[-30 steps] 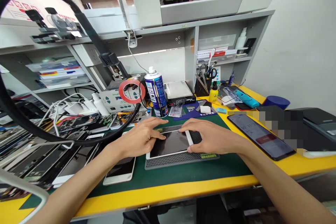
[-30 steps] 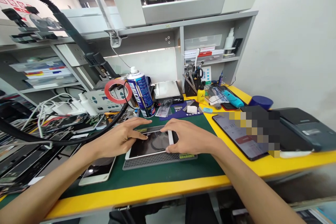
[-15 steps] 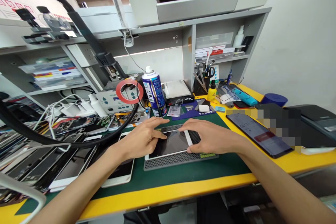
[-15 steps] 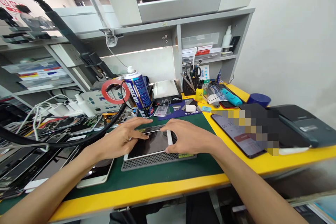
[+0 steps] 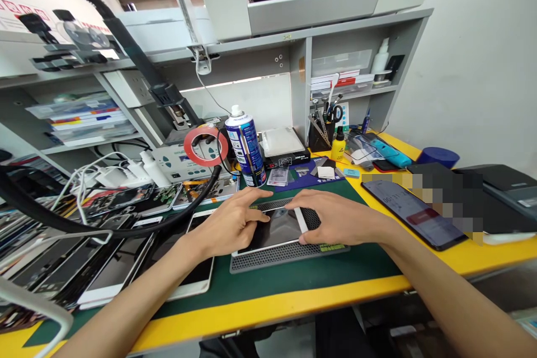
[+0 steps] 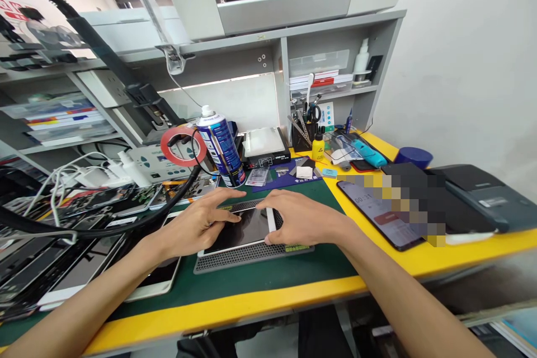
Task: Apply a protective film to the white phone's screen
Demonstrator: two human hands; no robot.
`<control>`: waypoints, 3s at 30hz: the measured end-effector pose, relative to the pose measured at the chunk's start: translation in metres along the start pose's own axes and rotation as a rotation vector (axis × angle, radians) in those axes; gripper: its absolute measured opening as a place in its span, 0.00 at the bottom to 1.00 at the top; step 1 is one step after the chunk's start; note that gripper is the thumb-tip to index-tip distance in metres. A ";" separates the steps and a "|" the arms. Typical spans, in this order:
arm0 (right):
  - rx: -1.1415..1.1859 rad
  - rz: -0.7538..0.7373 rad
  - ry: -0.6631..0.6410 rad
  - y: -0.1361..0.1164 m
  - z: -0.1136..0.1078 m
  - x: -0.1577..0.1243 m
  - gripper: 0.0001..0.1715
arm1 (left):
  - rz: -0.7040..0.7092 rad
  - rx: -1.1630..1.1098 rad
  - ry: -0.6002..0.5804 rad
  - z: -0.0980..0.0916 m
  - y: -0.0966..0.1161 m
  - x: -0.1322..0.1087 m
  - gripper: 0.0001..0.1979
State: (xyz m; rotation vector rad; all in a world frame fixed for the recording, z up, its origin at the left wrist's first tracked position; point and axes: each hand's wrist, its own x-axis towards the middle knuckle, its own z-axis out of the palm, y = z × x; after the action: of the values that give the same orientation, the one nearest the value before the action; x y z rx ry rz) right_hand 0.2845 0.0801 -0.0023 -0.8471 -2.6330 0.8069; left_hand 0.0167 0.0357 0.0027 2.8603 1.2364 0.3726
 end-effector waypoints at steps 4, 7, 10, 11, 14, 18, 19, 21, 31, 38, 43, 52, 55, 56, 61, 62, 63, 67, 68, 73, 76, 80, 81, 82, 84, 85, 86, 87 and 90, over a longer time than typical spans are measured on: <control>-0.006 0.005 -0.005 -0.001 0.000 0.000 0.36 | 0.001 0.000 -0.010 0.000 0.001 0.000 0.24; -0.010 0.011 -0.004 -0.001 0.000 0.000 0.37 | 0.005 0.005 -0.023 0.001 0.001 0.001 0.24; -0.012 0.020 -0.001 -0.002 0.000 0.000 0.36 | 0.000 0.020 -0.022 0.001 0.002 0.002 0.24; -0.013 0.022 -0.001 -0.002 0.000 0.000 0.36 | -0.002 0.023 -0.023 0.001 0.002 0.002 0.24; -0.013 0.019 0.001 -0.001 0.000 0.000 0.36 | -0.001 0.018 -0.038 0.001 0.002 0.002 0.25; -0.013 0.023 -0.007 0.000 0.000 0.000 0.36 | -0.007 -0.003 -0.067 -0.001 0.000 0.003 0.26; -0.014 0.028 -0.012 0.000 0.000 0.000 0.37 | -0.011 -0.010 -0.076 -0.002 -0.001 0.004 0.27; -0.023 0.042 -0.027 0.000 0.000 0.000 0.37 | -0.018 -0.027 -0.097 -0.003 -0.003 0.004 0.28; -0.061 0.040 -0.082 -0.007 -0.009 -0.005 0.37 | -0.034 -0.056 -0.150 -0.007 -0.004 0.008 0.29; -0.043 0.074 -0.054 -0.009 -0.010 -0.002 0.35 | -0.014 -0.024 -0.140 -0.005 0.000 0.010 0.30; 0.007 0.081 -0.018 -0.006 -0.010 0.000 0.30 | -0.029 -0.019 -0.138 -0.004 0.003 0.011 0.28; 0.037 0.033 0.039 -0.004 -0.007 0.000 0.28 | -0.037 -0.049 -0.118 0.001 0.004 0.012 0.27; 0.037 0.006 0.048 -0.004 -0.007 0.001 0.28 | -0.035 -0.057 -0.121 0.002 0.005 0.013 0.27; 0.037 -0.002 0.049 -0.004 -0.007 0.001 0.27 | -0.034 -0.059 -0.120 0.002 0.006 0.014 0.27; 0.024 -0.021 0.060 -0.001 -0.005 0.003 0.28 | -0.025 -0.067 -0.105 0.002 0.008 0.017 0.27; 0.023 -0.018 0.063 -0.001 -0.005 0.003 0.28 | -0.022 -0.066 -0.103 0.002 0.009 0.018 0.27; 0.022 -0.017 0.066 -0.001 -0.004 0.003 0.28 | -0.018 -0.063 -0.102 0.003 0.010 0.018 0.27; 0.023 -0.013 0.068 -0.001 -0.004 0.003 0.29 | -0.004 -0.041 -0.107 0.003 0.012 0.020 0.27; 0.025 -0.008 0.065 -0.001 -0.004 0.003 0.29 | -0.001 -0.036 -0.107 0.003 0.013 0.020 0.27; 0.036 0.010 0.073 -0.001 -0.004 0.004 0.29 | 0.004 -0.020 -0.097 0.005 0.013 0.020 0.27; 0.042 0.001 0.079 -0.001 -0.003 0.004 0.29 | 0.011 -0.013 -0.095 0.007 0.014 0.021 0.27; 0.049 -0.008 0.083 0.001 -0.002 0.003 0.29 | 0.020 -0.014 -0.086 0.009 0.015 0.022 0.27; 0.051 -0.008 0.082 0.002 -0.002 0.003 0.29 | 0.021 -0.014 -0.082 0.009 0.015 0.022 0.27; 0.052 -0.011 0.082 0.002 -0.002 0.003 0.29 | 0.022 -0.013 -0.077 0.010 0.015 0.023 0.26; 0.053 -0.020 0.085 0.002 -0.002 0.003 0.29 | 0.024 -0.010 -0.067 0.010 0.017 0.024 0.26; 0.054 -0.025 0.087 0.003 -0.002 0.004 0.29 | 0.027 -0.010 -0.065 0.010 0.017 0.024 0.26; 0.055 -0.030 0.091 0.003 -0.002 0.004 0.29 | 0.029 -0.010 -0.063 0.010 0.018 0.025 0.27; 0.057 -0.034 0.095 0.003 -0.002 0.004 0.28 | 0.032 -0.011 -0.061 0.010 0.019 0.025 0.27; 0.070 -0.040 0.106 0.003 -0.001 0.004 0.28 | 0.038 -0.015 -0.054 0.010 0.021 0.027 0.27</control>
State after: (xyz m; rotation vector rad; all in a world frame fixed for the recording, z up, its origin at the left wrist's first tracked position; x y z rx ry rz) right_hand 0.2831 0.0850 -0.0031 -0.7938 -2.5064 0.8158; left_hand 0.0520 0.0415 0.0010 2.8641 1.1673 0.3012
